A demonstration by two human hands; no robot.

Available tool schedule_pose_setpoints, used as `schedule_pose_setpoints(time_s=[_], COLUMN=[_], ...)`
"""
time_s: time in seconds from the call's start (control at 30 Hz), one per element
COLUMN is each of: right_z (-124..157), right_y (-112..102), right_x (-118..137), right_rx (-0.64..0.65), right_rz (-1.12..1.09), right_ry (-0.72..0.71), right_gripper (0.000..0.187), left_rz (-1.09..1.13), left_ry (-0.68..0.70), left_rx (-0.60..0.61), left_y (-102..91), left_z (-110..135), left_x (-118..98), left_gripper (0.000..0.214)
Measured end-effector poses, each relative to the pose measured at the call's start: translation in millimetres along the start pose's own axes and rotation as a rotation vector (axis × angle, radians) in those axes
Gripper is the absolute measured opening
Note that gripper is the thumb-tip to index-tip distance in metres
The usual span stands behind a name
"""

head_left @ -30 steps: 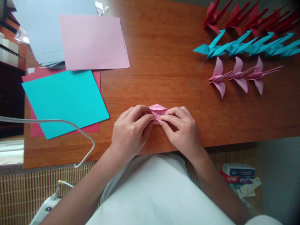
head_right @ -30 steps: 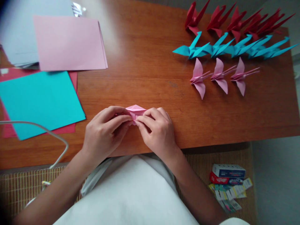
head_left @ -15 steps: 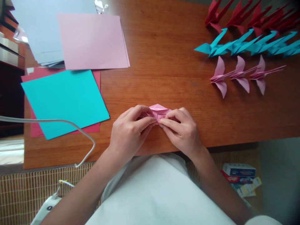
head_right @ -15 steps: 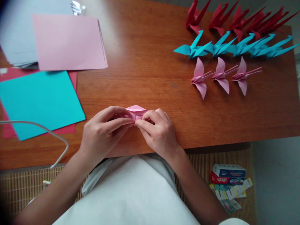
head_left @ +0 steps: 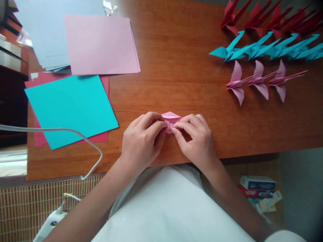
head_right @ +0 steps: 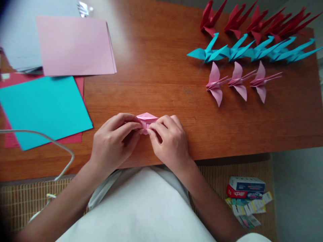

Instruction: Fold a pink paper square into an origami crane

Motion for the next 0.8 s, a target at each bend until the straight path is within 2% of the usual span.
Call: schedule_pose_setpoints(time_s=[0.33, 0.8], right_z=[-1.2, -4.0], right_y=[3.1, 6.2], right_x=[-2.7, -1.4], right_rx=[-0.044, -0.032], right_rz=[0.023, 0.071], right_ry=[0.112, 0.123], right_gripper=[0.01, 0.011], left_rz=[-0.053, -0.125], left_ry=[-0.068, -0.132], left_rx=[-0.005, -0.017], left_y=[1.8, 3.8], left_z=[-2.8, -5.0], left_x=[-1.1, -2.7], left_gripper=[0.011, 0.011])
Point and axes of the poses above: each hand's wrist, its own z-axis away from the middle knuckle, its own y-axis out of the palm, x = y × z, the point moved 9 cm from there along -z, towards the middle knuckle, and after that the axes turned 10 degrees about x, right-handed, at the moved point
